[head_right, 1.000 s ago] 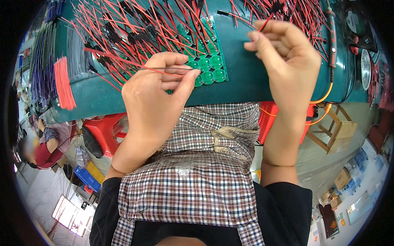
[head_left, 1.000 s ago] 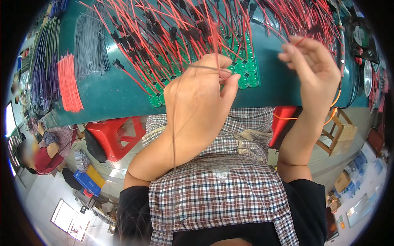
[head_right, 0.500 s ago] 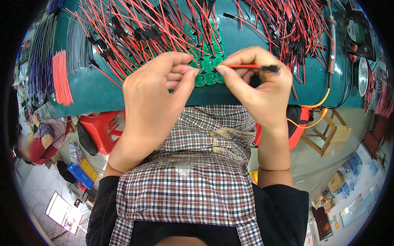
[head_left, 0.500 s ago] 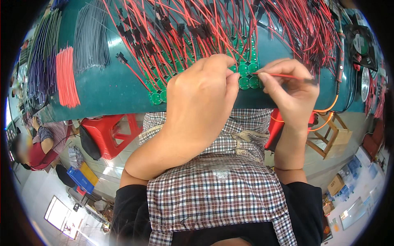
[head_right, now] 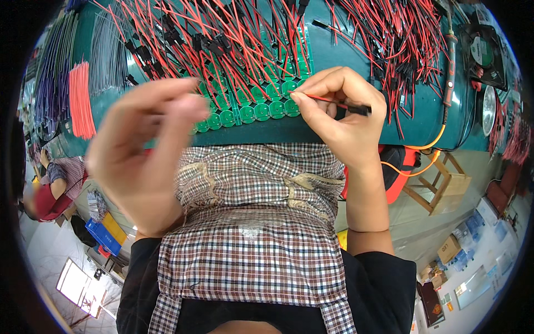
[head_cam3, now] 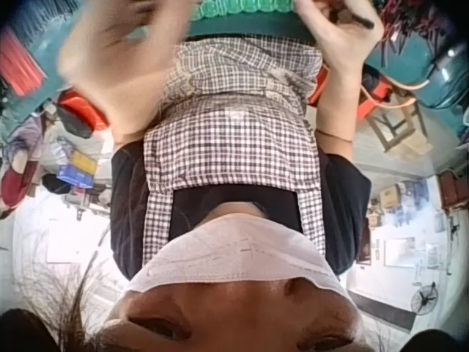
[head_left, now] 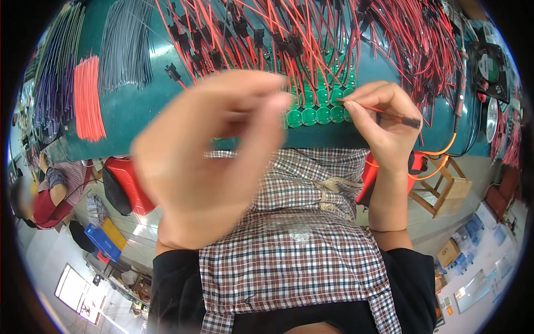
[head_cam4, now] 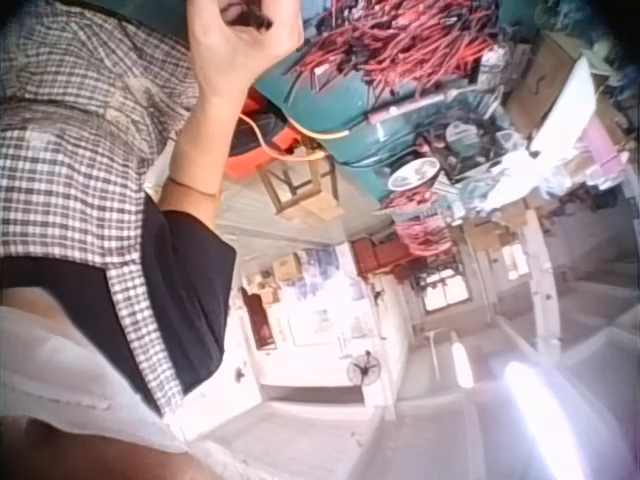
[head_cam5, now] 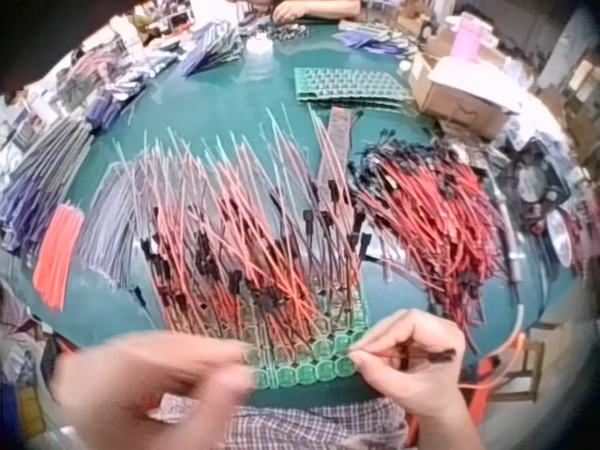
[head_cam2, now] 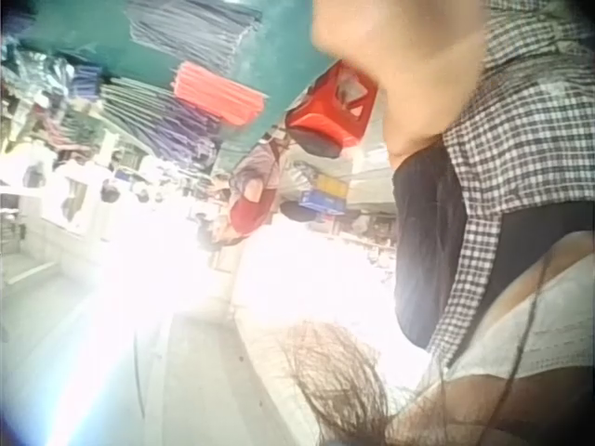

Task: The person assembles electronic components by hand, picking up red and black wires and inserting them into holes on green circuit boards. This process is repeated one by one, occasionally moving bundles of wires aside to reach the boards.

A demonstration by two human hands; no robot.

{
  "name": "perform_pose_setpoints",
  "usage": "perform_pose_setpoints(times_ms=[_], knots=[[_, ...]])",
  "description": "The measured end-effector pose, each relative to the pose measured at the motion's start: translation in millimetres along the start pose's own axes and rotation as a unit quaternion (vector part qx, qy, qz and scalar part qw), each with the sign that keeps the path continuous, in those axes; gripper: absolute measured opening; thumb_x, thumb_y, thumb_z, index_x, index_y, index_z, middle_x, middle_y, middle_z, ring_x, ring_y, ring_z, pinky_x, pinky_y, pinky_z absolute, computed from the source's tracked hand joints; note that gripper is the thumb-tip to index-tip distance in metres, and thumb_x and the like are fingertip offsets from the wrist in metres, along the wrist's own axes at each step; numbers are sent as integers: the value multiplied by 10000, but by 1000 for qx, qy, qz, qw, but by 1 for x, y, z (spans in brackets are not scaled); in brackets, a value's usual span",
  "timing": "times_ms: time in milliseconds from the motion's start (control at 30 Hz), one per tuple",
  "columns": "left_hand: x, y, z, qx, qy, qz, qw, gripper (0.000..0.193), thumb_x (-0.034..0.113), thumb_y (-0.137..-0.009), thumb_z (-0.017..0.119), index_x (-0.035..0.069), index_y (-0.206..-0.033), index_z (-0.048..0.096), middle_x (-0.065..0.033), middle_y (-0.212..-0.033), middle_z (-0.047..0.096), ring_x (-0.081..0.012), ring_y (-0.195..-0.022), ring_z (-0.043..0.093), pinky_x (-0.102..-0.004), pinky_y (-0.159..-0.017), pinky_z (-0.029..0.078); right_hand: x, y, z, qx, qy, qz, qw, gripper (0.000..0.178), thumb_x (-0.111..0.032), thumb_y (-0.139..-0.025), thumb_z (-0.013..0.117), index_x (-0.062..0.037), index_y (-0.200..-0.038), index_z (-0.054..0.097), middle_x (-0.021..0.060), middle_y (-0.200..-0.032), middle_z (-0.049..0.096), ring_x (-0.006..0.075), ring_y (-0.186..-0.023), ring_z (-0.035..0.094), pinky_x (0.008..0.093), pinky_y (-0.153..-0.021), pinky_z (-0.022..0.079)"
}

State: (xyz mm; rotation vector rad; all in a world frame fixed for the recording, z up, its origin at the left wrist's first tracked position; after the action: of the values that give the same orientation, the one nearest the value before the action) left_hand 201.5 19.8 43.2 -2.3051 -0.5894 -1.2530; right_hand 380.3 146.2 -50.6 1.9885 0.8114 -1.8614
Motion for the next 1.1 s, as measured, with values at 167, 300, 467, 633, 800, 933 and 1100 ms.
perform_pose_setpoints(times_ms=[167, 300, 467, 633, 800, 933, 1100], knots=[[-44, -27, -101, 187, -128, -66, 972, 187, 102, -907, 704, -48, -1018, 714, -129, -854, 731, -147, -755, 705, -223, -693, 546, -1, 0, -1, -1, -3, -10, 1000, 156, 51, -778, 764, -7, -805, 623, 65, -826, 700, -15, -578, 473, 152, -487, 343], [-144, -52, -197, 148, -427, -171, 876, 335, 306, -915, 682, 14, -1079, 712, -118, -958, 740, -189, -873, 715, -305, -788, 542, 4, 4, -2, 18, -11, 34, 999, 163, 54, -781, 761, -7, -791, 611, 67, -824, 700, -18, -566, 452, 150, -480, 322], [-257, -43, -294, 80, -541, -215, 809, 416, 419, -881, 684, 41, -1055, 711, -150, -983, 726, -263, -926, 697, -373, -823, 517, 4, 3, -2, 13, 13, 22, 1000, 160, 59, -781, 758, -4, -801, 612, 66, -819, 700, -23, -554, 431, 150, -470, 300], [-297, -38, -314, 58, -435, -220, 871, 298, 299, -889, 721, 8, -956, 708, -72, -812, 690, -143, -729, 614, -284, -711, 486, 5, 5, -2, 19, 11, 17, 1000, 166, 64, -774, 761, -3, -802, 612, 69, -821, 702, -25, -547, 417, 149, -466, 292], [-317, -34, -334, 75, -385, -228, 891, 285, 290, -891, 717, 8, -936, 707, -57, -802, 682, -127, -718, 598, -280, -694, 477, 2, 4, 0, 15, 21, 1, 1000, 173, 77, -762, 762, -4, -798, 614, 74, -830, 706, -30, -539, 402, 147, -459, 283], [-320, -36, -327, 59, -339, -231, 910, 286, 282, -898, 702, 5, -971, 700, -69, -821, 691, -138, -758, 619, -298, -717, 491, 0, 4, 0, 15, 32, -9, 999, 171, 84, -761, 756, -5, -800, 616, 60, -825, 703, -35, -528, 388, 147, -455, 275], [-267, -48, -296, 68, -504, -203, 837, 336, 297, -909, 686, -23, -1014, 690, -76, -840, 701, -136, -781, 629, -298, -729, 495, -13, 1, 5, -2, 109, -47, 993, 170, 90, -749, 748, -17, -808, 631, 20, -793, 685, -25, -504, 412, 153, -440, 286]])
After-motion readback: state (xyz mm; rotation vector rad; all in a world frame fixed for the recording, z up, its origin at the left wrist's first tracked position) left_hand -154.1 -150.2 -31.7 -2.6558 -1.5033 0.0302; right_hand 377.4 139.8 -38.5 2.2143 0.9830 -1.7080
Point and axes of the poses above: each hand's wrist, its own y-axis away from the middle knuckle, its own z-axis out of the palm, x = y × z, the point moved 6 cm from there along -y, towards the middle knuckle
